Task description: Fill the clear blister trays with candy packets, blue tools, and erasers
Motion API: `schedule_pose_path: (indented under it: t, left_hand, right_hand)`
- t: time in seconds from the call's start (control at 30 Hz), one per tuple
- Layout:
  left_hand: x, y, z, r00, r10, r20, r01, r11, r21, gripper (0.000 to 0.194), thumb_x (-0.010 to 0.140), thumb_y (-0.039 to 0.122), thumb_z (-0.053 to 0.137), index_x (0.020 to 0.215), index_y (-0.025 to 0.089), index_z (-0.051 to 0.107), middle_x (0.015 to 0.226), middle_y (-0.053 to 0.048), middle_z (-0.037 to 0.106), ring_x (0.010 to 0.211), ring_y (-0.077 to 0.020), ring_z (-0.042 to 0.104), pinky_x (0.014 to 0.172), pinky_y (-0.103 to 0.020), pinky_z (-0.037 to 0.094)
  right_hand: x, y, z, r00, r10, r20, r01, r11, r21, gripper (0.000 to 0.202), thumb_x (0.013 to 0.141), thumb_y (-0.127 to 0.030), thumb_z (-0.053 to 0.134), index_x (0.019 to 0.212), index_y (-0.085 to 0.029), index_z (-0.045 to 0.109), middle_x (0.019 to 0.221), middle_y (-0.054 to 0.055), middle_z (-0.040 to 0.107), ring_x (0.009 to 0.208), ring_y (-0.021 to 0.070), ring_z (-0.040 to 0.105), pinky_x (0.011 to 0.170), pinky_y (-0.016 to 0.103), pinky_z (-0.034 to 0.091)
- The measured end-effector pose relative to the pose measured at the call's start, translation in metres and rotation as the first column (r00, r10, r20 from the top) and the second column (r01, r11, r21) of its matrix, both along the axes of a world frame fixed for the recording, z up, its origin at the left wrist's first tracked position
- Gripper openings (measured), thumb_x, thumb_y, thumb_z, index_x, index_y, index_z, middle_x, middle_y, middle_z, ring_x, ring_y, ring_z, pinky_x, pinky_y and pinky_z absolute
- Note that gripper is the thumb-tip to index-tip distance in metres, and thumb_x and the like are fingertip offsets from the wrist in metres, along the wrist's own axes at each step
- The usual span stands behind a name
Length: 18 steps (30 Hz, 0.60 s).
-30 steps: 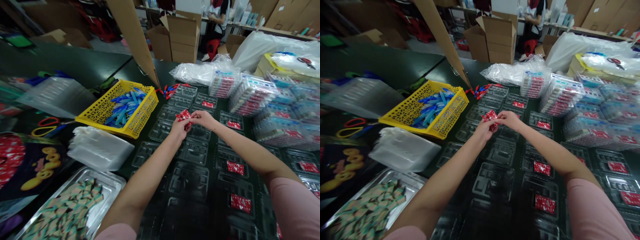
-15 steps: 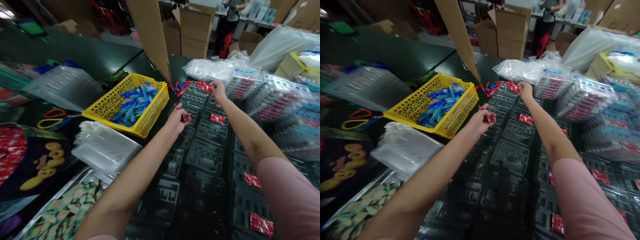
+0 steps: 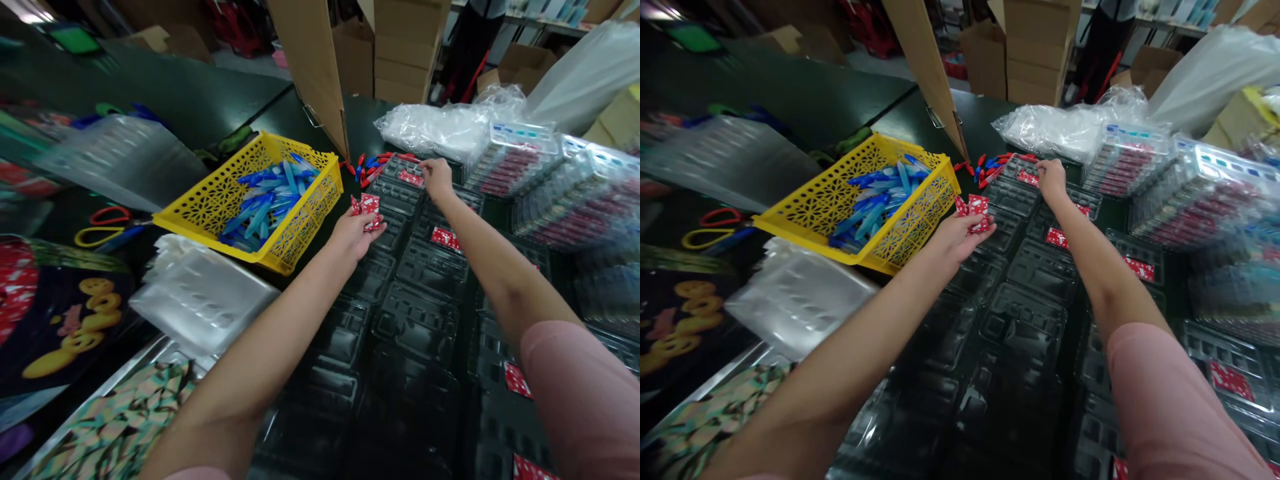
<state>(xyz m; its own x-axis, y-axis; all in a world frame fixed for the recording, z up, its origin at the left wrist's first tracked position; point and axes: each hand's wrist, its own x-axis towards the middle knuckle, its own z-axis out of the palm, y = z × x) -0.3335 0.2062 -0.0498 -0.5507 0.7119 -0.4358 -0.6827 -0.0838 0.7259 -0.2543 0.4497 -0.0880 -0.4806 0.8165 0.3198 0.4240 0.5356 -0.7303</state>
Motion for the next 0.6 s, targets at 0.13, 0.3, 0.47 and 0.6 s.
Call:
schedule_pose_path:
  t: [0.13,0.3,0.47,0.6]
  left_hand:
    - [0.006,0.020,-0.001,0.999,0.012,-0.034,-0.012,1.000,0.009,0.038,0.063,-0.001,0.067,0.093,0.021,0.057,0.071,0.002,0.061,0.068,-0.0137,0.061,0.076,-0.036,0.053]
    - [0.004,0.032,0.001,0.997,0.028,-0.075,-0.027,1.000,0.014,0.028,0.066,0.013,0.076,0.085,0.020,0.058,0.067,0.002,0.060,0.063,-0.0116,0.058,0.065,-0.026,0.047]
    - [-0.014,0.017,0.003,0.985,0.070,-0.155,-0.085,0.992,-0.095,0.025,0.074,0.037,0.075,0.086,0.022,0.059,0.050,0.007,0.037,0.043,-0.0069,0.038,0.046,-0.020,0.030]
    - [-0.029,0.005,0.009,0.979,-0.016,-0.202,-0.009,0.992,-0.123,0.045,0.074,0.063,0.064,0.094,0.023,0.061,0.050,0.005,0.039,0.042,-0.0093,0.039,0.042,-0.021,0.028]
  right_hand:
    - [0.002,-0.052,0.028,0.904,0.419,-0.087,-0.427,0.868,-0.252,0.027,0.082,-0.043,0.063,0.087,-0.017,0.067,0.076,0.001,0.063,0.069,0.0133,0.055,0.063,0.024,0.043]
    - [0.005,-0.078,0.050,0.826,0.546,-0.139,-0.562,0.784,-0.263,0.022,0.076,-0.036,0.069,0.085,-0.017,0.065,0.071,-0.001,0.061,0.068,0.0129,0.054,0.063,0.024,0.043]
    - [0.015,-0.048,0.035,0.917,0.392,0.071,-0.396,0.917,0.052,0.008,0.073,-0.012,0.059,0.079,-0.016,0.064,0.072,0.001,0.062,0.070,0.0155,0.056,0.070,0.027,0.044]
    - [0.024,-0.039,0.013,0.856,0.409,0.318,-0.483,0.850,0.209,0.020,0.070,-0.005,0.051,0.079,-0.014,0.067,0.081,0.006,0.067,0.078,0.0194,0.059,0.077,0.030,0.044]
